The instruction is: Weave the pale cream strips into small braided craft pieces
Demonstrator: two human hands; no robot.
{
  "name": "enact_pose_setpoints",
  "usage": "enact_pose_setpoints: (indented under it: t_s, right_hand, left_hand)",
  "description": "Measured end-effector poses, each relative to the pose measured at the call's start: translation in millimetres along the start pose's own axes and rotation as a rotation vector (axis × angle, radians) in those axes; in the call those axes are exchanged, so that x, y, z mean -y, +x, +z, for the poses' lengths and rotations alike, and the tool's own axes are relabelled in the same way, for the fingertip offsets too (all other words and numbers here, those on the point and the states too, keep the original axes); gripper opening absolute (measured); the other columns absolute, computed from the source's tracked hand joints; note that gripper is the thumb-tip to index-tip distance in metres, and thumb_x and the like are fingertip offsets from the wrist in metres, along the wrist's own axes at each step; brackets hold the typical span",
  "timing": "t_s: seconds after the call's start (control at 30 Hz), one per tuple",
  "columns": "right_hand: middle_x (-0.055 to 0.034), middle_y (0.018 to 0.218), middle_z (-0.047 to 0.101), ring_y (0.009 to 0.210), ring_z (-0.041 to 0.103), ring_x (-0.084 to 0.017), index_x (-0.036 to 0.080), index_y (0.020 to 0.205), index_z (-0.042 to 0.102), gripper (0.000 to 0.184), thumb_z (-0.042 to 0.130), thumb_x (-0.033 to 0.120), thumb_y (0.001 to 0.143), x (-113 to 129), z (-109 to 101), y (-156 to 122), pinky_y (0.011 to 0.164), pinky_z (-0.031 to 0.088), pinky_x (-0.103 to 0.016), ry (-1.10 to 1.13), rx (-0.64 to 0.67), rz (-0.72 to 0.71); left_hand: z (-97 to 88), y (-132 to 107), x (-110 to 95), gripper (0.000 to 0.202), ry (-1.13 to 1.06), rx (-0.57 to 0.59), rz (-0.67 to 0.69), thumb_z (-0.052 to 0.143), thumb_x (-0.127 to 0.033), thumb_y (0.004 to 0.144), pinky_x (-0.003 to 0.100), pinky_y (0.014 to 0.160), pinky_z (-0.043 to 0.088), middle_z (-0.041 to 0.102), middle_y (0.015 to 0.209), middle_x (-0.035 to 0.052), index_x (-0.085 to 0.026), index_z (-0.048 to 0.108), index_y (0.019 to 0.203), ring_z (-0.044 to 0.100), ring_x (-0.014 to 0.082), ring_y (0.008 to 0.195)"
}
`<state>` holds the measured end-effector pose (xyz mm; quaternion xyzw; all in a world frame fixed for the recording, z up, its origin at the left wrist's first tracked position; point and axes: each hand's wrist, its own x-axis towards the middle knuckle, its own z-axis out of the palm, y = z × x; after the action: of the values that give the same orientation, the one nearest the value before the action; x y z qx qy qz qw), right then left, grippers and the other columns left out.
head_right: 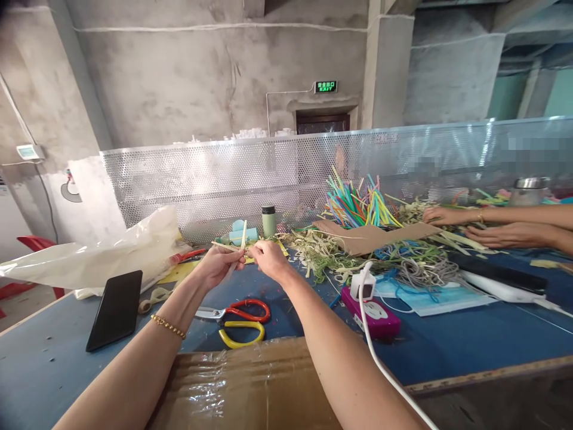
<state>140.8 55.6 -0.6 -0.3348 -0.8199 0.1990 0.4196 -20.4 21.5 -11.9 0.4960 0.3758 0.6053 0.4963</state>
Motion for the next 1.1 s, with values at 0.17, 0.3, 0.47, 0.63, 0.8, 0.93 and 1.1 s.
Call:
enact_pose_setpoints:
  t_s: [0.17,0.3,0.47,0.63,0.8,0.93,1.1]
  right_hand:
    - [0.0003,0.058,0.059,0.054,0.052,-0.011,0.016,0.063,0.059,0.024,0.062,0.032,0.080,-7.0,-3.3,4.7,0.052,0.037,-0.023,0.177,-0.073,-0.059]
    - [-0.0018,0.059,0.061,0.050,0.056,-0.012,0.015,0.062,0.058,0.020,0.060,0.024,0.079,-6.3,-4.8,4.4,0.050,0.041,-0.023,0.250,-0.087,0.015]
    - [-0.0028,0.059,0.064,0.047,0.055,-0.010,0.014,0.063,0.059,0.017,0.059,0.019,0.079,-4.7,-1.2,5.2,0.046,0.043,-0.021,0.351,-0.130,0.089]
    - [-0.0020,0.058,0.063,0.047,0.055,-0.009,0.014,0.062,0.058,0.016,0.060,0.017,0.078,0.3,4.3,4.6,0.046,0.044,-0.020,0.429,-0.189,0.165]
    - [-0.0002,0.056,0.061,0.046,0.054,-0.009,0.015,0.062,0.056,0.017,0.061,0.016,0.078,6.6,6.4,2.7,0.046,0.044,-0.019,0.490,-0.213,0.205]
    - [0.0008,0.055,0.059,0.047,0.054,-0.010,0.016,0.061,0.053,0.018,0.059,0.015,0.078,7.0,7.8,2.8,0.046,0.045,-0.020,0.495,-0.210,0.219]
    - [0.0003,0.057,0.059,0.049,0.054,-0.011,0.018,0.061,0.052,0.017,0.058,0.019,0.077,1.4,12.0,4.5,0.048,0.045,-0.022,0.435,-0.213,0.189]
  left_hand:
    - [-1.0,-3.8,-0.8,0.018,0.115,0.176,0.010,0.082,-0.023,0.064,0.025,0.056,0.048,0.067,0.060,0.0079,-0.008,0.073,0.064,0.061,0.0130,0.052]
    - [3.9,-12.7,-11.5,0.013,0.117,0.234,-0.068,0.079,-0.017,0.064,0.027,0.064,0.050,0.073,0.077,0.0123,-0.010,0.076,0.075,0.065,0.0156,0.063]
    - [11.3,-17.5,-14.9,0.018,0.114,0.193,-0.039,0.076,-0.019,0.066,0.028,0.065,0.050,0.074,0.084,0.0137,-0.011,0.076,0.083,0.067,0.0171,0.068]
    - [17.2,-10.3,-2.2,0.018,0.280,-0.007,0.094,0.078,-0.028,0.065,0.023,0.053,0.038,0.073,0.072,0.0099,-0.011,0.073,0.070,0.062,0.0135,0.058]
    - [20.9,-6.1,3.1,0.015,0.348,-0.071,0.198,0.070,-0.026,0.069,0.024,0.057,0.039,0.071,0.064,0.0076,-0.012,0.075,0.069,0.060,0.0136,0.058]
    - [22.8,-6.8,2.2,0.015,0.333,-0.085,0.182,0.066,-0.022,0.068,0.025,0.060,0.041,0.072,0.066,0.0078,-0.012,0.076,0.071,0.061,0.0143,0.060]
    - [26.1,-9.8,-1.8,0.013,0.345,-0.118,0.181,0.062,-0.018,0.066,0.025,0.058,0.041,0.069,0.060,0.0064,-0.012,0.073,0.063,0.054,0.0116,0.054]
